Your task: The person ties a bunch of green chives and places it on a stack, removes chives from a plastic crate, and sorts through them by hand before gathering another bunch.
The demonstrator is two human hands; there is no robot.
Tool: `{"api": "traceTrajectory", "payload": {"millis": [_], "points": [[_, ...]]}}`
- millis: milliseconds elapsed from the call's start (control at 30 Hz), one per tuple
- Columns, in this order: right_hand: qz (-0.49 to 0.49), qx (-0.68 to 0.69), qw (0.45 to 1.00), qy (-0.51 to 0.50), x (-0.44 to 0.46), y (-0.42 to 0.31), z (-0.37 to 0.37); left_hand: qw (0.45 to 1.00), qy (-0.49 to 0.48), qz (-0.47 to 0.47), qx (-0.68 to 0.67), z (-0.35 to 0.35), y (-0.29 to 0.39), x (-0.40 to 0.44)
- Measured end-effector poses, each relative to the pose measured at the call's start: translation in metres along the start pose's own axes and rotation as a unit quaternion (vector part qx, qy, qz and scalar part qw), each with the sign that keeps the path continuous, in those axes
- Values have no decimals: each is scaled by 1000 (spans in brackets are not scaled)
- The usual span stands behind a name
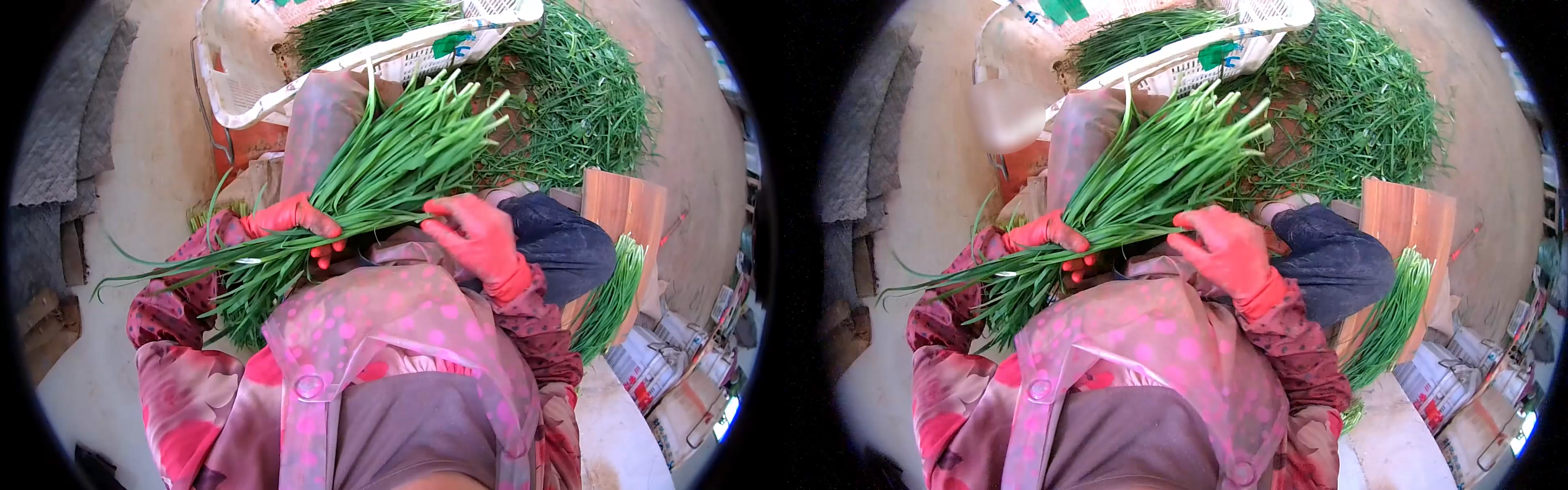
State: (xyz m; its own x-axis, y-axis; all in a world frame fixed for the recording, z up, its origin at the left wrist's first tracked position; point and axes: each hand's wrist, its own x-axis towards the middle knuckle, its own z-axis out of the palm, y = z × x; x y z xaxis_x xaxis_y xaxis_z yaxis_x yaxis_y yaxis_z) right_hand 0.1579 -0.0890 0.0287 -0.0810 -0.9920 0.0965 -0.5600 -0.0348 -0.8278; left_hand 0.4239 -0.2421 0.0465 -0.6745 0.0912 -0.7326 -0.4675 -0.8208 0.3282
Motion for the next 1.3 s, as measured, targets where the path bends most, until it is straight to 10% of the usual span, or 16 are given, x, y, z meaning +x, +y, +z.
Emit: {"api": "traceTrajectory", "payload": {"millis": [233, 533, 800, 1033, 1133, 1300], "points": [[-67, -262, 949, -159, -3, 19, 49, 998, 43, -40, 29, 4, -12, -6], [-156, -197, 958, -137, -4, 22, 44, 997, -20, -18, 78, -10, -21, -12], [14, -267, 927, -264, -6, 62, -36, 995, -4, -5, 99, -6, -24, -26], [64, -169, 966, -185, 4, 93, -45, 967, -48, 47, 245, -16, -51, -29], [228, 217, 948, -45, 14, 117, -50, 981, -18, 34, 188, -11, -51, -31], [272, 198, 933, 125, 46, 125, -78, 981, 22, 15, 191, -18, -46, -37]]}}
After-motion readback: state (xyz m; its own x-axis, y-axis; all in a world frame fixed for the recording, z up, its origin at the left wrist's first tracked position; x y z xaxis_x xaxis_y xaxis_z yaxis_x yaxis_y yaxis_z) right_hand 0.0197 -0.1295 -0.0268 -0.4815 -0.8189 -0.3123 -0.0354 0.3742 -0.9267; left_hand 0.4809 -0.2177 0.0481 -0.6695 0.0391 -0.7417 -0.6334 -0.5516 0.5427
